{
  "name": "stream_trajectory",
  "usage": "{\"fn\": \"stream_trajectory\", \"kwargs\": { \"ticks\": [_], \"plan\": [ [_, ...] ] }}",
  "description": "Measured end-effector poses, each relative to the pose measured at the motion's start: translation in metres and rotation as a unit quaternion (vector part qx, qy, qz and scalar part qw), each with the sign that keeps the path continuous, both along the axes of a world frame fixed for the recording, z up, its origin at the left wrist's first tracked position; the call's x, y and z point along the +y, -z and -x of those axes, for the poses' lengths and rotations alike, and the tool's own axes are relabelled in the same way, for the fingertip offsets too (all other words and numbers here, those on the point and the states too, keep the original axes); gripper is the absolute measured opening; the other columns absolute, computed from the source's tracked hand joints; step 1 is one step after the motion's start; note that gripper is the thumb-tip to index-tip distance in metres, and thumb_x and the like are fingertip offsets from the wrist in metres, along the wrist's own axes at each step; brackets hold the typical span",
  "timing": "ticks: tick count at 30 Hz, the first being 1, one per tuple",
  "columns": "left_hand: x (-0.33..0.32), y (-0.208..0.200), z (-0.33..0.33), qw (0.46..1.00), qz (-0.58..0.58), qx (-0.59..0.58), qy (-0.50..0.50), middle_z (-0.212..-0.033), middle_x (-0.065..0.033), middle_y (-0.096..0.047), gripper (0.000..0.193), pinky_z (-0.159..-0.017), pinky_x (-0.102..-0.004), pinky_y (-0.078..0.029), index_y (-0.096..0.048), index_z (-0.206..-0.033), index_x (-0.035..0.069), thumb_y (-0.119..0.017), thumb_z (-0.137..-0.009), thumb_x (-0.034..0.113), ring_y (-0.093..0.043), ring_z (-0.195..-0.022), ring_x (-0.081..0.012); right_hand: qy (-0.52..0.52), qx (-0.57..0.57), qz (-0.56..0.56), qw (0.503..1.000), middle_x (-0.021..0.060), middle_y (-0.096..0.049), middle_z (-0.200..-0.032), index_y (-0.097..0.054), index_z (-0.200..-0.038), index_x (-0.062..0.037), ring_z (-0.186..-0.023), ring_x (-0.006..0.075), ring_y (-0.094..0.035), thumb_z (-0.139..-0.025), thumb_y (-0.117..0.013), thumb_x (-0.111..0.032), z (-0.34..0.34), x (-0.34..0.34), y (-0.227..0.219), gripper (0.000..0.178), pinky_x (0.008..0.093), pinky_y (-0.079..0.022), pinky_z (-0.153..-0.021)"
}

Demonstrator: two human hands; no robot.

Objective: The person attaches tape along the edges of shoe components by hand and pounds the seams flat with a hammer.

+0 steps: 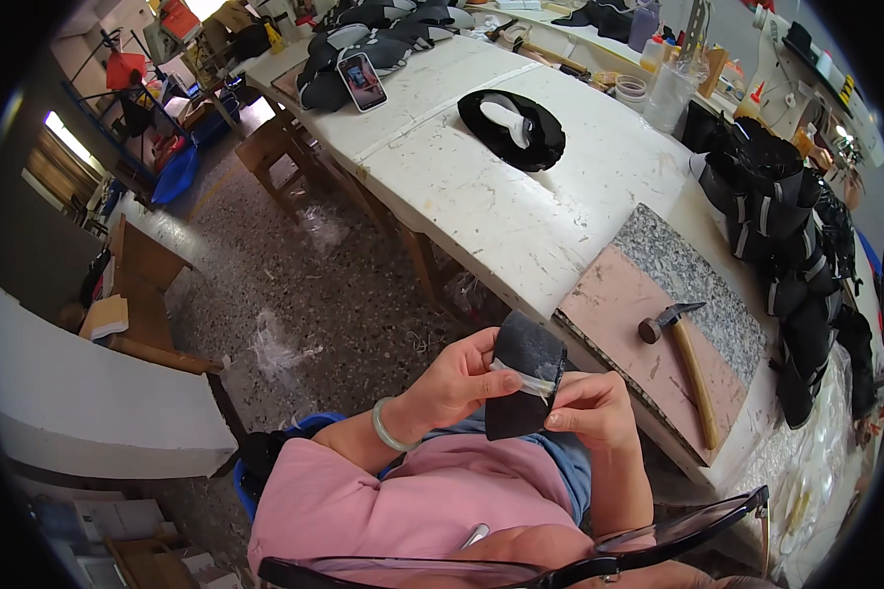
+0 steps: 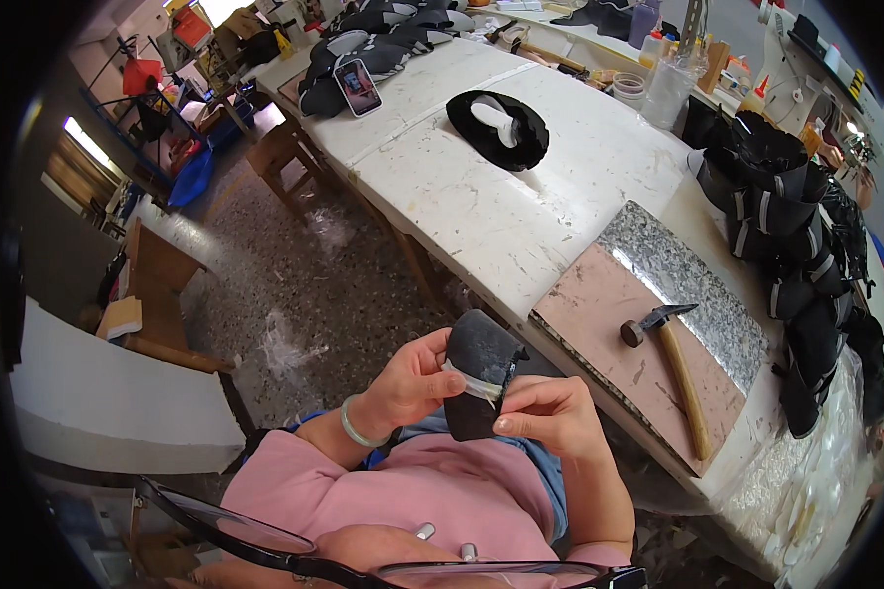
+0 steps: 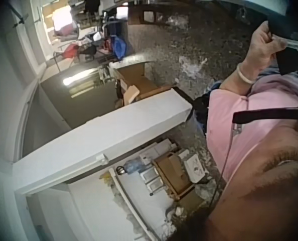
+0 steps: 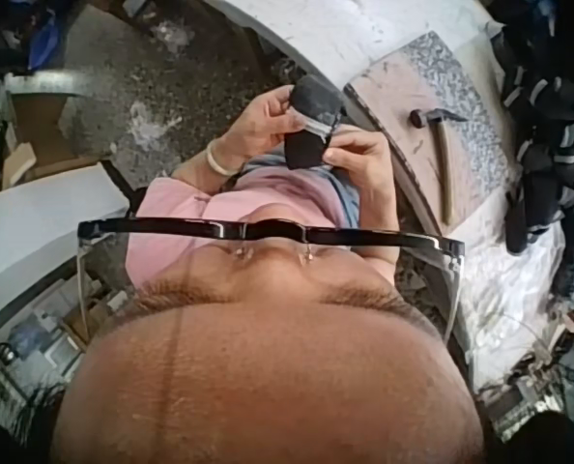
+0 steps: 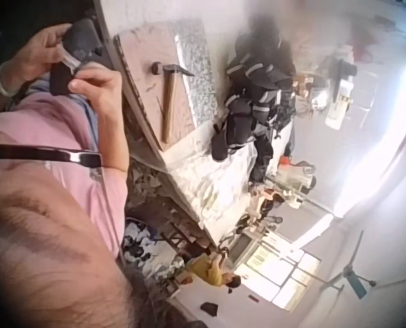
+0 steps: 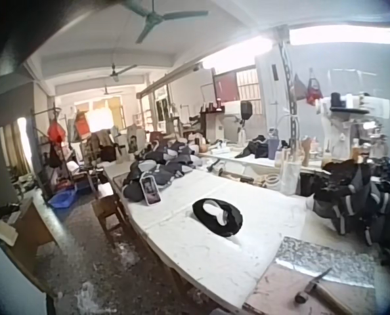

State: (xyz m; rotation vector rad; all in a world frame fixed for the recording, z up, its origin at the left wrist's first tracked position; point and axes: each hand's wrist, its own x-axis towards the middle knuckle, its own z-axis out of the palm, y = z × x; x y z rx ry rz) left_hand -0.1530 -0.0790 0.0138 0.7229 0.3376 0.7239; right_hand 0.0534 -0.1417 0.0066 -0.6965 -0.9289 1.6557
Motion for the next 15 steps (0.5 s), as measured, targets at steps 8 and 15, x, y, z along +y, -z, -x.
{"fn": "stream_trajectory", "kwargs": {
  "ticks": [8,15],
  "plan": [
    [-0.006,0.006,0.005,1.000,0.012,0.001,-0.013,-0.113,-0.0092,-0.063,0.038,-0.090,-0.0291,-0.051,-0.046,-0.124,-0.001,-0.063,-0.090,0.003,-0.062,-0.102,-0.0136,0.019,-0.042,0.034,0.998,0.0078,-0.062,-0.075,-0.067,-0.076,0.0067,-0.066,0.0111,-0.056,-0.073,-0.075,0.009,0.009,-0.003,-0.013,0.008,0.0227,-0.042,-0.057],
    [0.004,0.002,0.002,0.997,0.011,0.010,-0.079,-0.117,-0.0124,-0.061,0.040,-0.092,-0.0331,-0.051,-0.044,-0.128,-0.001,-0.060,-0.093,0.010,-0.061,-0.106,-0.0187,0.053,-0.058,0.077,0.994,0.0030,-0.066,-0.082,-0.069,-0.089,0.0041,-0.068,0.0084,-0.057,-0.081,-0.073,-0.004,0.012,0.015,-0.004,0.011,0.0229,-0.046,-0.063]
  ]
}}
